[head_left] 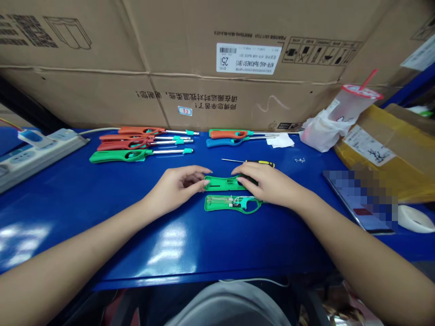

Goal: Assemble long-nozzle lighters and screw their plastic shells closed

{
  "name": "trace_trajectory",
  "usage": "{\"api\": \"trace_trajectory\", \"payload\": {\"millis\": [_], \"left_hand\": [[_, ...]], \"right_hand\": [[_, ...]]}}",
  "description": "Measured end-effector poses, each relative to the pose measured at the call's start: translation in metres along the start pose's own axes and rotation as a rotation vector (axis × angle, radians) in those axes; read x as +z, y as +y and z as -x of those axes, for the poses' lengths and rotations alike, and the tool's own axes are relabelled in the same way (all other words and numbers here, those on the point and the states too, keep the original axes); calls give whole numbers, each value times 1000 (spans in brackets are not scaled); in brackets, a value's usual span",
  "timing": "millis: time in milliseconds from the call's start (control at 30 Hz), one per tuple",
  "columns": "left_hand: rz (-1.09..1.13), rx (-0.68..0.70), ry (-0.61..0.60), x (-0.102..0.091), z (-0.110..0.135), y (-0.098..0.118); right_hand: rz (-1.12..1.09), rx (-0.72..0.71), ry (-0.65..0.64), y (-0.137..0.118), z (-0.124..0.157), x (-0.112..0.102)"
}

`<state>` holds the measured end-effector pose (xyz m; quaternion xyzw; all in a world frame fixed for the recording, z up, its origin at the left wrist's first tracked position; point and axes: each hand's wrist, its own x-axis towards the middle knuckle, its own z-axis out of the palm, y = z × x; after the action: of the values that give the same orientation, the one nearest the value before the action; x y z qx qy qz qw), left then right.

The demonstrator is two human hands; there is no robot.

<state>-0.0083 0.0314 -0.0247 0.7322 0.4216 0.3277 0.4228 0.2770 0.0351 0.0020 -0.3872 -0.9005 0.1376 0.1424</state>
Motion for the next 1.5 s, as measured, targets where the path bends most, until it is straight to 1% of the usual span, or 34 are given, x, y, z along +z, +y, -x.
{"api": "trace_trajectory", "payload": {"millis": [100, 167, 233, 267, 333, 367, 400, 433, 533, 667, 833, 900, 1033, 1167, 1300, 1400, 1500], "left_hand": [[-141, 76, 78, -2, 0, 1], [-273, 155, 114, -3, 2, 6], [-383, 237, 106, -4, 5, 12], [-423, 279, 70, -4, 6, 15], [-483, 361, -42, -2, 9, 19], [-514, 396, -101, 0, 10, 20], [-547, 423, -153, 2, 11, 21], [-580, 436, -195, 4, 12, 21], [-611, 439, -265, 7, 14, 21], [-523, 443, -266, 3, 16, 22], [-462, 350, -248, -3, 15, 27], [-452, 340, -247, -3, 14, 27], [-454, 350, -245, -3, 13, 26], [-484, 385, -215, -4, 13, 24], [-478, 424, -233, -4, 12, 24], [-477, 426, -245, -3, 12, 24], [-495, 417, -208, -3, 11, 24]], "right_hand": [[72, 75, 12, -2, 0, 1], [60, 95, 76, -3, 1, -3], [4, 72, 124, -5, 4, -11], [-27, 48, 118, -5, 5, -16], [-70, 8, 16, -7, 9, -27], [-94, -11, -72, -9, 11, -32], [-103, -12, -150, -10, 13, -36], [-96, 22, -222, -12, 15, -39], [-71, 133, -360, -16, 18, -43], [-57, 182, -409, -15, 20, -43], [-74, 234, -412, -10, 22, -46], [-67, 228, -401, -8, 22, -46], [-43, 171, -397, -6, 22, -45], [-11, 182, -435, -6, 21, -45], [-5, 181, -450, -8, 20, -45], [-13, 175, -446, -7, 20, -45], [-42, 158, -403, -6, 21, -45]]}}
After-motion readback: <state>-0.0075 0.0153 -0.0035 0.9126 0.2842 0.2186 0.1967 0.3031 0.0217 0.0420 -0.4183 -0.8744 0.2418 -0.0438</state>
